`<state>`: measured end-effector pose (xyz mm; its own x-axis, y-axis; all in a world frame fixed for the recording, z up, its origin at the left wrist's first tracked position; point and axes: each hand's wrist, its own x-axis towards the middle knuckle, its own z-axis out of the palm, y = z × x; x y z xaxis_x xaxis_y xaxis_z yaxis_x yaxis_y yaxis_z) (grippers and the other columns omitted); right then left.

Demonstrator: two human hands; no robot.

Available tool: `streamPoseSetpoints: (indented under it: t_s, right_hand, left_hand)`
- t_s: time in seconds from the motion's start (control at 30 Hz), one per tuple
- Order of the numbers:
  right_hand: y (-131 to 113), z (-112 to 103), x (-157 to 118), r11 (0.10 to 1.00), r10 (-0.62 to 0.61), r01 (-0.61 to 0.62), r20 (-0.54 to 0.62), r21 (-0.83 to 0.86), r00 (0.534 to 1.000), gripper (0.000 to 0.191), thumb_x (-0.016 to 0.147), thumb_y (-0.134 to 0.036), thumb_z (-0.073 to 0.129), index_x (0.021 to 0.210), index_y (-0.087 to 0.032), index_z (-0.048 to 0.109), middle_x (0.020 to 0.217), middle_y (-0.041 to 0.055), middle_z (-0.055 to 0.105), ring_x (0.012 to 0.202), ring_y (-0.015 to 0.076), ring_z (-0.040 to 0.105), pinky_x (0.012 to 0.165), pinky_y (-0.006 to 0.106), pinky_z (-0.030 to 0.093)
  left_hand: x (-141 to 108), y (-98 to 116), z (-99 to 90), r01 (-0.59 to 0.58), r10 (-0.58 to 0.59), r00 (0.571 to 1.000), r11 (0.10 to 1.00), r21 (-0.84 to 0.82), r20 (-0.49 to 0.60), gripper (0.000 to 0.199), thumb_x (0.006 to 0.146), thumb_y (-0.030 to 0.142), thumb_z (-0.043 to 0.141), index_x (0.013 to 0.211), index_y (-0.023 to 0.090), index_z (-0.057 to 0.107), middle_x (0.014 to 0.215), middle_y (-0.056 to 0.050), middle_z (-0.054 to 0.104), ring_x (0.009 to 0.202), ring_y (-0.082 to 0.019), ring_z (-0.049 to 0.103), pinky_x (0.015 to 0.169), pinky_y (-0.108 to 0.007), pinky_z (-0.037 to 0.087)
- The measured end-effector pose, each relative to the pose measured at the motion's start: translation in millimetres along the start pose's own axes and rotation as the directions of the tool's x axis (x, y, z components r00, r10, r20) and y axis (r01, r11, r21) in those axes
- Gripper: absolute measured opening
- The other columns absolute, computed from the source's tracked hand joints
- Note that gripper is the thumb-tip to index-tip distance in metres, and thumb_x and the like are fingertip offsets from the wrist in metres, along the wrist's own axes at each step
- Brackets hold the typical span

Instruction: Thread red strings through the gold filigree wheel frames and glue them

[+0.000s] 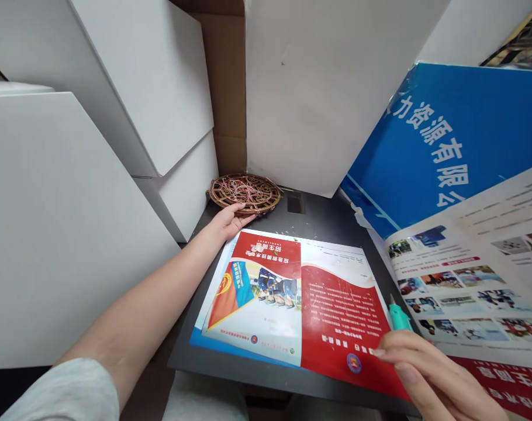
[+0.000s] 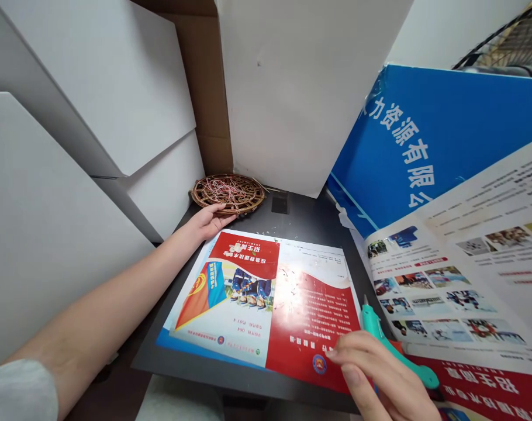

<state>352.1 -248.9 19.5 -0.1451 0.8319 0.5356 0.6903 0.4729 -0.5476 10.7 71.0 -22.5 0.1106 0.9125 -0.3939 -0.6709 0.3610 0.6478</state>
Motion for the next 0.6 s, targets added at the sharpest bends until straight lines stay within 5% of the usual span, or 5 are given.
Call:
streamPoseSetpoints:
  t_s: [0.17, 0.37, 0.6]
  right_hand:
    - [0, 5, 7, 0.999, -0.016, 0.013, 0.081, 0.036, 0.997, 0.024, 0.09, -0.025, 0.066, 0.107, -0.038, 0.076, 0.096, 0.0016, 0.08, 0.085, 0.026, 0.08, 0.068, 0.032, 0.069]
    - [-9, 16, 3, 0.999, -0.001, 0.0, 0.005, 0.051, 1.0, 0.016, 0.09, -0.028, 0.068, 0.102, -0.035, 0.078, 0.095, 0.0026, 0.08, 0.084, 0.0264, 0.08, 0.071, 0.033, 0.07]
    - [-12, 21, -7, 1.0, 0.008, -0.007, -0.054, 0.021, 0.999, 0.016, 0.09, -0.029, 0.069, 0.1, -0.034, 0.08, 0.093, 0.0039, 0.081, 0.082, 0.027, 0.081, 0.068, 0.033, 0.07]
  left_hand:
    - [5, 2, 4.3, 0.041, -0.039, 0.996, 0.999, 0.023, -0.075, 0.035, 0.1, 0.011, 0.065, 0.135, 0.013, 0.061, 0.113, -0.017, 0.079, 0.105, -0.027, 0.078, 0.092, -0.041, 0.067]
    - [13, 5, 8.6, 0.017, -0.008, 0.991, 0.998, 0.065, -0.137, 0.038, 0.099, 0.011, 0.068, 0.135, 0.018, 0.061, 0.121, -0.014, 0.077, 0.113, -0.024, 0.076, 0.096, -0.041, 0.065]
    - [-2, 23, 12.6, 0.089, -0.048, 0.978, 0.976, 0.197, -0.204, 0.032, 0.098, 0.017, 0.069, 0.129, 0.015, 0.064, 0.118, -0.019, 0.074, 0.122, -0.036, 0.071, 0.094, -0.049, 0.066]
